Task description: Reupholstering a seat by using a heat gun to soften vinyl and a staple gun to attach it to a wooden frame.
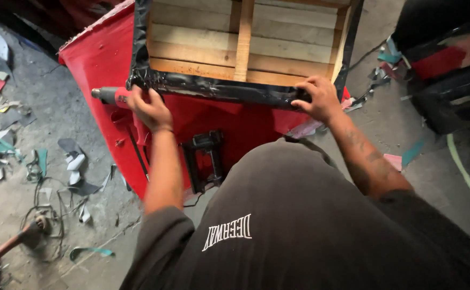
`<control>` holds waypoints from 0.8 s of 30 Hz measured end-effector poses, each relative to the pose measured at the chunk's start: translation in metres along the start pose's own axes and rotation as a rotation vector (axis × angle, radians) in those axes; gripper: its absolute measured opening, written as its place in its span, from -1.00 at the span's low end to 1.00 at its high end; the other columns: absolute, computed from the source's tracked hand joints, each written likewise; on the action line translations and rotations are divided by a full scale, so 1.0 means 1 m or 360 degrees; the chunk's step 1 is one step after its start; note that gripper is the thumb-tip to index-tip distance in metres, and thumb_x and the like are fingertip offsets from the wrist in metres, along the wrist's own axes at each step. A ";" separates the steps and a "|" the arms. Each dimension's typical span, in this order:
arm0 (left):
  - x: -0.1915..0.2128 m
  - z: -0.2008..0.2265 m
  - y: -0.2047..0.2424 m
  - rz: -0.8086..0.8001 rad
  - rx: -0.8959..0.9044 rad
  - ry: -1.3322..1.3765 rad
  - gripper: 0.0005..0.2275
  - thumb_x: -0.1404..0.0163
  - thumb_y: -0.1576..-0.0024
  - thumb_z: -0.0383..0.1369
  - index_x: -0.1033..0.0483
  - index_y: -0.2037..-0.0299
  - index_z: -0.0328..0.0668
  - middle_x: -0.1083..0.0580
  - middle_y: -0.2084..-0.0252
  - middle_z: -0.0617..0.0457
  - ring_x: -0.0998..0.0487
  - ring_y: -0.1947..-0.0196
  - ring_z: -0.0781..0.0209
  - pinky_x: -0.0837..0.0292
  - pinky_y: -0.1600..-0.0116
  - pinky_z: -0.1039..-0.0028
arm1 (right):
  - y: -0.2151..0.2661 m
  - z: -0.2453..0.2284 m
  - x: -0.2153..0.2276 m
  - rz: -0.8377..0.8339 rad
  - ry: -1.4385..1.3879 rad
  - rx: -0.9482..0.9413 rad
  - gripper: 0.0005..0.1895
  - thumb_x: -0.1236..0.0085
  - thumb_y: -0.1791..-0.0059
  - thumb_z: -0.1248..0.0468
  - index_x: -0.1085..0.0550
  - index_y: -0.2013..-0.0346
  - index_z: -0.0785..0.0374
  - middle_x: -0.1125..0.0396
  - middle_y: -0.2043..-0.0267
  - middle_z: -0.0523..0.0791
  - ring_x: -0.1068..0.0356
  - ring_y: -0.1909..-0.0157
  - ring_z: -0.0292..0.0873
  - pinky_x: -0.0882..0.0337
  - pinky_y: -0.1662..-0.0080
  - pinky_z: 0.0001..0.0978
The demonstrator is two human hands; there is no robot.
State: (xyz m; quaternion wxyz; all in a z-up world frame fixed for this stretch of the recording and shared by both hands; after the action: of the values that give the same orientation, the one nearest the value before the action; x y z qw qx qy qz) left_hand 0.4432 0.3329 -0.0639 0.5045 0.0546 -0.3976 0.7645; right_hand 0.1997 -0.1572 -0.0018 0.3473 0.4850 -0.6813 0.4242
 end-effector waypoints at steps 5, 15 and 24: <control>0.033 0.085 0.167 -0.0001 0.0003 -0.0178 -0.57 -0.28 -0.03 -0.41 -0.51 -0.12 -0.13 -0.41 -0.02 -0.07 -0.42 -0.13 -0.07 -0.35 -0.23 0.18 | -0.018 0.044 -0.043 -0.0529 -0.0858 -0.0220 -0.69 -0.51 0.22 0.14 -0.60 0.26 0.11 -0.45 0.30 -0.04 -0.48 0.17 0.02 -0.38 0.10 -0.17; 0.026 0.083 0.261 -0.0717 0.1097 -0.0859 -0.30 -0.02 -0.03 -0.69 0.01 -0.42 -0.44 -0.22 -0.19 -0.46 -0.46 -0.13 -0.54 -0.46 -0.21 -0.16 | -0.019 0.040 -0.026 -0.0500 -0.0651 0.0067 -0.81 -0.41 0.13 0.10 -0.53 0.34 -0.03 -0.44 0.36 -0.12 -0.50 0.21 0.02 -0.45 0.16 -0.17; 0.037 0.105 0.290 -0.0454 0.1583 -0.0310 -0.69 -0.36 0.20 -0.22 -0.64 0.28 -0.08 -0.59 0.41 -0.02 -0.65 0.27 0.12 -0.49 0.10 0.32 | -0.028 0.052 -0.035 -0.0829 -0.0860 -0.0245 -0.82 -0.41 0.15 0.03 -0.58 0.33 -0.13 -0.50 0.36 -0.20 -0.54 0.17 -0.03 -0.48 0.15 -0.17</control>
State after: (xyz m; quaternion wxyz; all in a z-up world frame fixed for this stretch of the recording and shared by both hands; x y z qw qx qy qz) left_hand 0.1558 0.2396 -0.1351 0.4774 0.4119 -0.0202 0.7759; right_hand 0.2332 -0.1968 -0.0470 0.2868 0.7088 -0.6320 0.1263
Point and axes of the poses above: each hand's wrist, its own y-axis away from the middle knuckle, its own x-axis out of the back of the hand, z = x × y, the point moved 6 cm from there along -y, towards the middle knuckle
